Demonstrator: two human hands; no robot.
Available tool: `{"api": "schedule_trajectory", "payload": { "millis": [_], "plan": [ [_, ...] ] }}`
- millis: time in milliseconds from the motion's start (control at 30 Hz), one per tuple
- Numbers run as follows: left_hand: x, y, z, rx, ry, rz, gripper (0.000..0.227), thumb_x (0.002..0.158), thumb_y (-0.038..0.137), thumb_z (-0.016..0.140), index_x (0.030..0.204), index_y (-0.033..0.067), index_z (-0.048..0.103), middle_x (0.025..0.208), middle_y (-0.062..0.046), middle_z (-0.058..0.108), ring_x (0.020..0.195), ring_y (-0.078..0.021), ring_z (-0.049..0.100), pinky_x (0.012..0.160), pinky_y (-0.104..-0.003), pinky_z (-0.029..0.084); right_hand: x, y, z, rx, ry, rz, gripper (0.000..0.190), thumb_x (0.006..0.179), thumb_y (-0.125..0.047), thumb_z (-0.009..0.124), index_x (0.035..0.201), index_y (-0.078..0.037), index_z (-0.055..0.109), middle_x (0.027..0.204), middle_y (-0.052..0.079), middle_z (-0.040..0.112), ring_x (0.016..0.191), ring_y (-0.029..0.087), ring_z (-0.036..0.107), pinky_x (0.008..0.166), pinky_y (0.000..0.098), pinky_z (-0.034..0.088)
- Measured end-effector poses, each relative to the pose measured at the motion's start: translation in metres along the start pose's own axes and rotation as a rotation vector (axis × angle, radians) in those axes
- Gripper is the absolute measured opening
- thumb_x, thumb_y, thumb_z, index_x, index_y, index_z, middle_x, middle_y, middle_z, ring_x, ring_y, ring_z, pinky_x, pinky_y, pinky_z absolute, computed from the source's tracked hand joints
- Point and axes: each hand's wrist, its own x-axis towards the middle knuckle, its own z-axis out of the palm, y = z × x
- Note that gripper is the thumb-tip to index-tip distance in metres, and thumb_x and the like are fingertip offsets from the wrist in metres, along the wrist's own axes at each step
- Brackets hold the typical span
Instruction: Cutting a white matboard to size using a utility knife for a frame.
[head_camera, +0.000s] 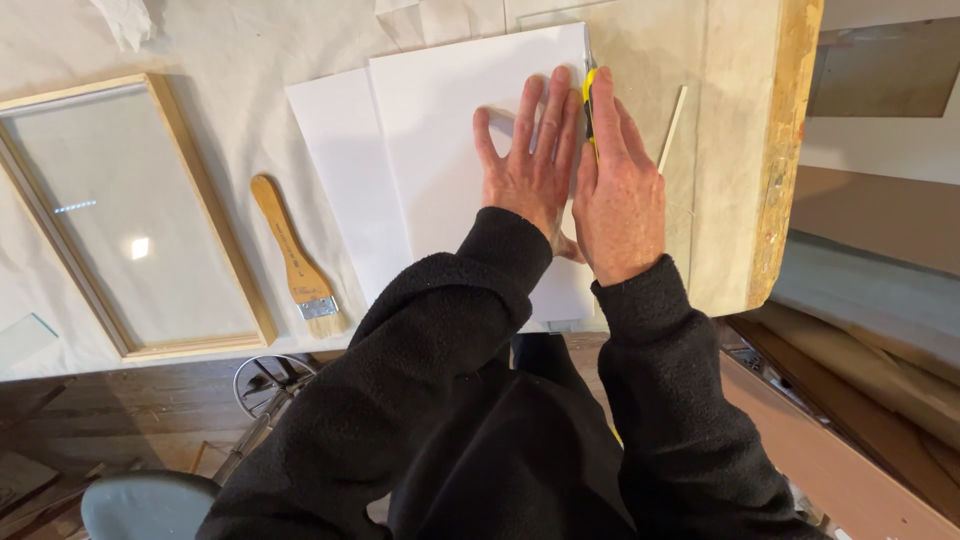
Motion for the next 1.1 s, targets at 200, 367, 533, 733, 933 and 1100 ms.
{"api": "schedule_trajectory", "payload": {
  "millis": [200, 367, 533, 733, 933, 1100],
  "plan": [
    [0.000, 0.001, 0.002, 0.003, 0.005, -0.008, 0.177, 0.034, 0.093, 0.077, 0.169, 0.0048, 0.004, 0.172, -0.020, -0.008, 0.159, -0.0388, -0.006, 0.112, -0.084, 0.013, -0.006, 0.003, 0.000, -0.002, -0.020, 0.006, 0.057, 0.111, -0.003, 0.052, 0.163, -0.011, 0.031, 0.154, 0.020, 0.054, 0.126, 0.038, 0.068, 0.100, 0.0430, 0.061],
    [-0.001, 0.001, -0.001, 0.011, -0.042, -0.005, 0.177, 0.035, 0.091, 0.079, 0.168, 0.0043, 0.001, 0.171, -0.020, -0.011, 0.158, -0.0394, -0.009, 0.111, -0.084, 0.013, -0.014, 0.003, -0.002, -0.002, -0.031, -0.001, 0.059, 0.109, -0.002, 0.052, 0.164, -0.010, 0.030, 0.153, 0.021, 0.054, 0.125, 0.038, 0.068, 0.099, 0.0437, 0.061],
    [0.001, 0.001, 0.001, 0.012, -0.043, -0.007, 0.175, 0.037, 0.091, 0.079, 0.168, 0.0049, 0.001, 0.171, -0.020, -0.011, 0.158, -0.0394, -0.009, 0.111, -0.085, 0.013, -0.020, -0.003, -0.007, 0.001, -0.031, -0.004, 0.061, 0.107, -0.001, 0.053, 0.164, -0.010, 0.030, 0.153, 0.022, 0.054, 0.123, 0.039, 0.069, 0.097, 0.0438, 0.062],
    [0.002, 0.003, 0.004, 0.007, -0.021, -0.015, 0.174, 0.038, 0.091, 0.079, 0.168, 0.0056, 0.002, 0.171, -0.020, -0.010, 0.158, -0.0392, -0.008, 0.111, -0.084, 0.015, -0.031, 0.001, -0.008, -0.014, -0.046, 0.015, 0.061, 0.107, -0.001, 0.054, 0.162, -0.008, 0.030, 0.153, 0.023, 0.054, 0.116, 0.038, 0.072, 0.091, 0.0425, 0.063],
    [0.000, 0.001, 0.002, 0.008, -0.021, -0.018, 0.175, 0.036, 0.090, 0.080, 0.168, 0.0052, 0.004, 0.171, -0.020, -0.009, 0.158, -0.0386, -0.006, 0.112, -0.083, 0.016, -0.039, -0.014, -0.020, 0.033, -0.068, 0.031, 0.064, 0.102, 0.004, 0.052, 0.162, -0.007, 0.032, 0.154, 0.023, 0.053, 0.118, 0.038, 0.071, 0.094, 0.0428, 0.061],
    [-0.001, 0.002, 0.004, -0.020, 0.007, -0.027, 0.176, 0.034, 0.090, 0.080, 0.168, 0.0050, 0.005, 0.171, -0.018, -0.008, 0.158, -0.0373, -0.005, 0.114, -0.082, 0.016, -0.051, -0.018, -0.023, 0.048, -0.072, 0.061, 0.066, 0.099, 0.006, 0.052, 0.161, -0.006, 0.033, 0.154, 0.023, 0.052, 0.120, 0.039, 0.069, 0.095, 0.0431, 0.060]
  ]
}}
